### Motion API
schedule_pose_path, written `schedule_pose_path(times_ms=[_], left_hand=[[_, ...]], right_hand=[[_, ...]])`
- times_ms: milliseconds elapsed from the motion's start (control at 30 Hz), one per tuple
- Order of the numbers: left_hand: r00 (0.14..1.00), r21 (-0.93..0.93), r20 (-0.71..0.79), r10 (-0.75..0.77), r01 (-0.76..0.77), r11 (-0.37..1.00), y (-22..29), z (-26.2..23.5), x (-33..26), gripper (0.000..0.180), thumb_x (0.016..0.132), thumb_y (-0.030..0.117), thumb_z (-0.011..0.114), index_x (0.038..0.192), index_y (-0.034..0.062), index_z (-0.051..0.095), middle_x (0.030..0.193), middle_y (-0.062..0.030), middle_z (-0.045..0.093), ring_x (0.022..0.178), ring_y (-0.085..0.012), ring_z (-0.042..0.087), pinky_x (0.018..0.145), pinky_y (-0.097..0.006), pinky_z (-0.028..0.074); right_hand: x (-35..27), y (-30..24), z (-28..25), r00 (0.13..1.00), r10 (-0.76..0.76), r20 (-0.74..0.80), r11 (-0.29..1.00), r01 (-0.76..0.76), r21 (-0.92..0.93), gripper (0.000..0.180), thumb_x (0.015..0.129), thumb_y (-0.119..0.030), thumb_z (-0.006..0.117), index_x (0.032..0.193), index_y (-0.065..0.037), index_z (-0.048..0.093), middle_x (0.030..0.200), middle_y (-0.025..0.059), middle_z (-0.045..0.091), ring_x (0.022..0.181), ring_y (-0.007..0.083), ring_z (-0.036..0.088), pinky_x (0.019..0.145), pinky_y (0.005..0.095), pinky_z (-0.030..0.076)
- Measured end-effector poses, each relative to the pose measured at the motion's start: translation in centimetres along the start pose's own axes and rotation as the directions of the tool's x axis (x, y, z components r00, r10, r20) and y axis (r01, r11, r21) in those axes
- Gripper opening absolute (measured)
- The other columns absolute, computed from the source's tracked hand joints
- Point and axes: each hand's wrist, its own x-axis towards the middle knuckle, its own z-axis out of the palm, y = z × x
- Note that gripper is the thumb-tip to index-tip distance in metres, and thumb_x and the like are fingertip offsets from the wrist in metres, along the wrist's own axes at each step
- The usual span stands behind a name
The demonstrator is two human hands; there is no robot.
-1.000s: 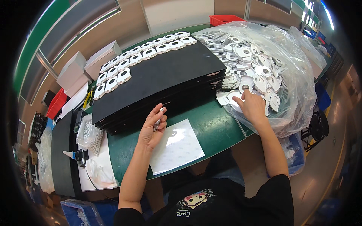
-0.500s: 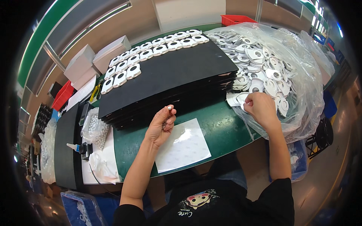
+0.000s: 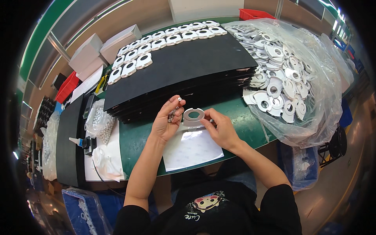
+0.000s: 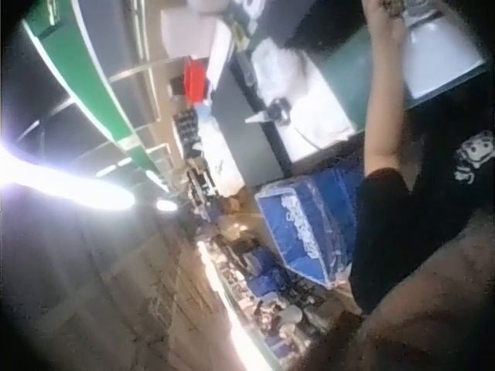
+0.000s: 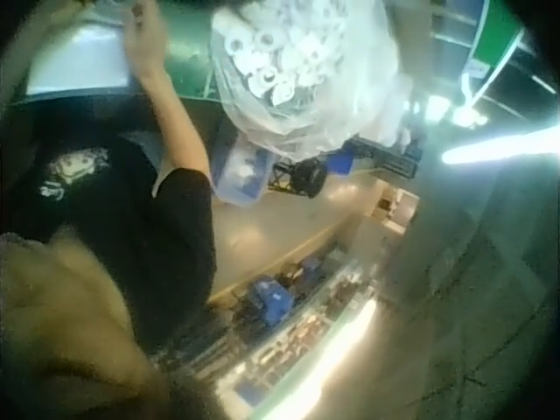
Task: The person assembles small white circular lighting components by hand, inserting white pins into them and then organizing the assembled components on a plastic tray.
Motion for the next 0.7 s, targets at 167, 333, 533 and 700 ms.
schedule_pose_path(times_ms=[167, 333, 533, 700], left_hand=[[0.999, 0.006, 0.029, 0.033, -0.033, 0.999, 0.1, -0.3, 0.2, 0.014, 0.085, 0.008, 0.061, 0.099, 0.0064, 0.060, 0.091, -0.0090, 0.064, 0.060, -0.0062, 0.047, 0.043, -0.015, 0.030], [1.000, 0.007, 0.006, 0.030, -0.030, 1.000, 0.1, -0.3, 0.4, 0.018, 0.086, 0.010, 0.062, 0.104, 0.0057, 0.061, 0.092, -0.0065, 0.064, 0.062, -0.0056, 0.046, 0.044, -0.014, 0.030], [1.000, 0.028, 0.014, 0.021, -0.021, 0.999, 0.0, -0.4, 0.4, 0.019, 0.086, 0.012, 0.063, 0.103, 0.0050, 0.063, 0.091, -0.0049, 0.063, 0.062, -0.0050, 0.046, 0.045, -0.015, 0.030], [0.997, 0.078, 0.067, -0.023, 0.018, 0.997, -0.2, 0.5, 0.1, 0.022, 0.085, 0.012, 0.064, 0.105, 0.0046, 0.062, 0.090, -0.0038, 0.064, 0.061, -0.0042, 0.044, 0.045, -0.014, 0.029]], right_hand=[[0.2, 0.3, 0.5, 0.984, -0.169, 0.056, 0.962, 0.177, -0.208, 0.010, 0.084, -0.005, 0.059, 0.092, 0.000, 0.055, 0.079, 0.0105, 0.058, 0.069, 0.0213, 0.057, 0.059, 0.0315, 0.045], [0.4, 1.0, 0.7, 0.917, -0.390, 0.085, 0.857, 0.396, -0.331, 0.012, 0.082, -0.003, 0.059, 0.092, -0.001, 0.054, 0.079, 0.0111, 0.057, 0.071, 0.0235, 0.055, 0.060, 0.0323, 0.043], [1.5, 0.6, 0.4, 0.980, 0.021, -0.196, 0.946, 0.043, 0.320, 0.010, 0.091, -0.011, 0.053, 0.096, -0.002, 0.053, 0.082, -0.0013, 0.056, 0.071, 0.0048, 0.050, 0.061, 0.0210, 0.042], [4.0, -1.4, -0.4, 0.965, -0.006, -0.261, 0.885, 0.126, 0.448, 0.014, 0.092, -0.014, 0.054, 0.096, -0.002, 0.054, 0.081, 0.0001, 0.057, 0.068, 0.0040, 0.049, 0.060, 0.0189, 0.042]])
